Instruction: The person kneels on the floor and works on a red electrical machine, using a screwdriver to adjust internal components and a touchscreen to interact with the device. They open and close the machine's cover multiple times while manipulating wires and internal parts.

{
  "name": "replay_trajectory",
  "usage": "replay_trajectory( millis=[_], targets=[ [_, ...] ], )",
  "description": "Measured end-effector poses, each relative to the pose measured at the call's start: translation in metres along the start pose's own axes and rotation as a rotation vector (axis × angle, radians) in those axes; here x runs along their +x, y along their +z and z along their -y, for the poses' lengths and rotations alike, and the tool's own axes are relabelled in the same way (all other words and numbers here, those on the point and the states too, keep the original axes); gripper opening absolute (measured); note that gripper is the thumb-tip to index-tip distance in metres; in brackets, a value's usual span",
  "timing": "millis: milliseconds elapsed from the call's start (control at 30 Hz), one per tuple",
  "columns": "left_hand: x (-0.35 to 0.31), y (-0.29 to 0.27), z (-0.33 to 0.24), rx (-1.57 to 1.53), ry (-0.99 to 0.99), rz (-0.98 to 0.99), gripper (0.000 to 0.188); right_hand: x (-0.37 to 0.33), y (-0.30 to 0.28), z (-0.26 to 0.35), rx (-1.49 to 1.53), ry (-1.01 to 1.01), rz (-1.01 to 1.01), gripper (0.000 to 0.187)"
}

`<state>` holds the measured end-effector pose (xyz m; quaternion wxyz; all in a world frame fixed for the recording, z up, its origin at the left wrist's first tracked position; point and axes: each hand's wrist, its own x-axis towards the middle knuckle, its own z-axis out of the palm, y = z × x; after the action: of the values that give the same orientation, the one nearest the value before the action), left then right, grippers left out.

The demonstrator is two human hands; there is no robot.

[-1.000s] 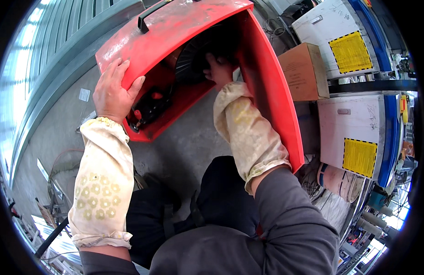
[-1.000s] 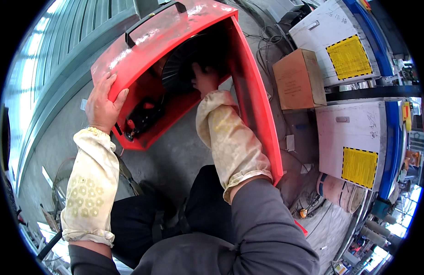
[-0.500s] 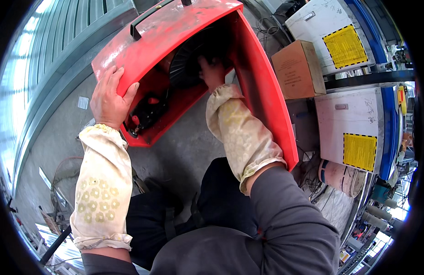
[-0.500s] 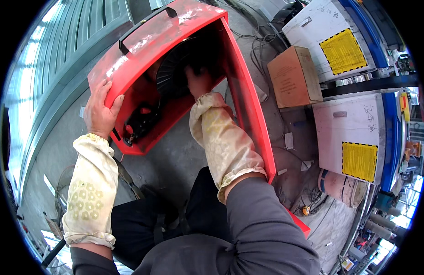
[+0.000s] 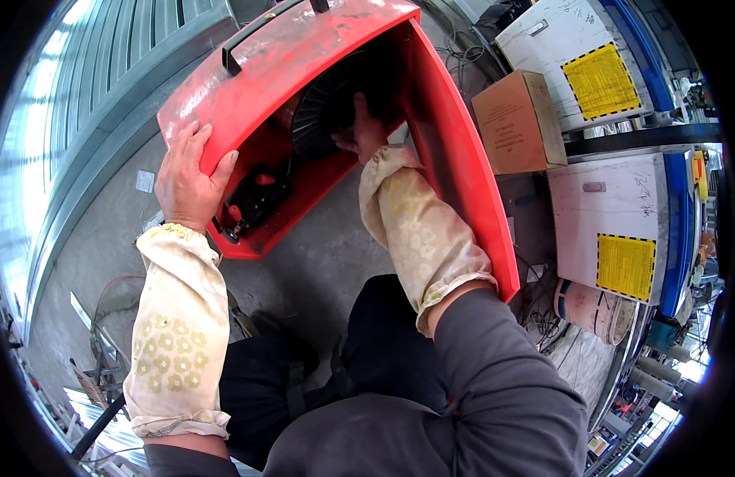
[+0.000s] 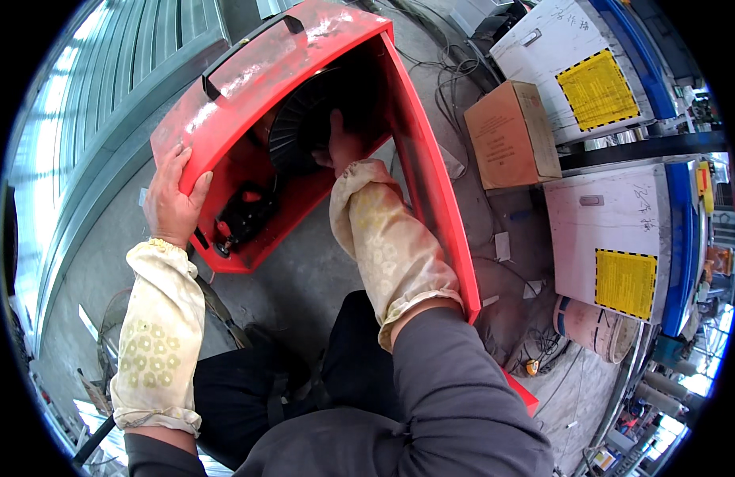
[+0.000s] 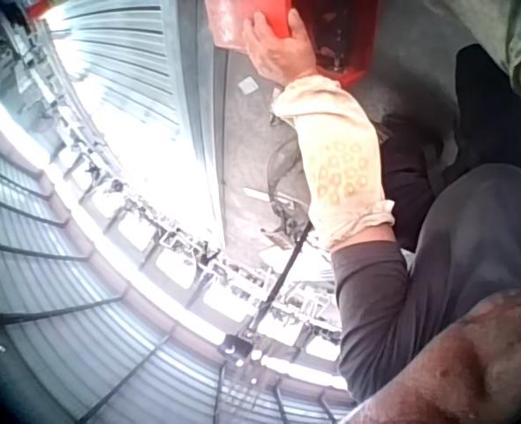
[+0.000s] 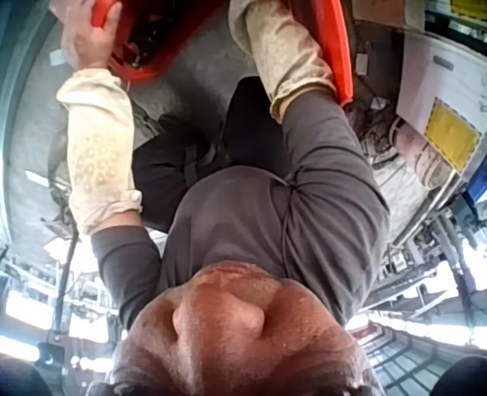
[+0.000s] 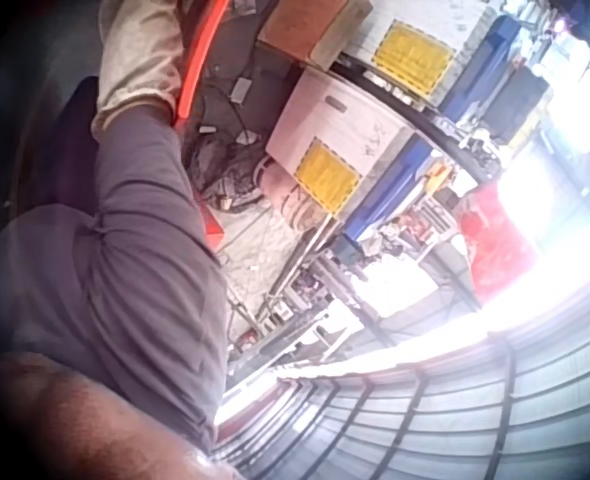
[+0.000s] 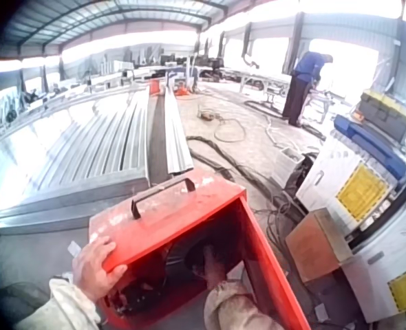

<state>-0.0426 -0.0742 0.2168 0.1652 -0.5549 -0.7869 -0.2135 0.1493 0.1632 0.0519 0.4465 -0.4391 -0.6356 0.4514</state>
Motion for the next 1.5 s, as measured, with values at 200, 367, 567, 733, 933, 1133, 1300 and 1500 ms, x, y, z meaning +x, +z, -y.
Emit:
replay_trajectory(
  millis=[200,367,567,733,933,1133,1300,1500],
  targets=[
    [-0.003,-0.001,0.006,0.008,0.0,-0.015,0.052,-0.017,-0.018,0.021,-0.508,-0.463,0.196,0.062],
    [-0.004,-0.002,0.005,0.015,-0.012,0.005,0.052,-0.074,-0.057,-0.023,-0.403,-0.182,0.407,0.064],
    [-0.001,-0.001,-0.002,0.012,0.002,0.009,0.052,-0.142,-0.082,-0.118,-0.805,0.21,0.928,0.077],
    [-0.003,-0.006,-0.001,0.012,-0.013,0.031,0.052,-0.144,-0.073,-0.136,-0.881,0.15,0.964,0.061],
    [-0.002,-0.005,-0.004,0.02,-0.018,0.03,0.052,-0.001,-0.036,-0.065,-0.028,0.054,-0.121,0.037],
    [-0.001,-0.006,0.0,0.02,-0.037,0.053,0.055,0.094,-0.013,0.045,0.231,0.458,-0.221,0.055],
    [0.001,-0.003,0.0,0.01,-0.012,0.01,0.054,0.108,0.003,0.039,0.262,0.245,-0.351,0.046],
    [0.002,-0.003,0.001,-0.013,-0.014,-0.006,0.054,0.134,0.008,0.003,0.325,0.38,-0.326,0.082]
  ],
)
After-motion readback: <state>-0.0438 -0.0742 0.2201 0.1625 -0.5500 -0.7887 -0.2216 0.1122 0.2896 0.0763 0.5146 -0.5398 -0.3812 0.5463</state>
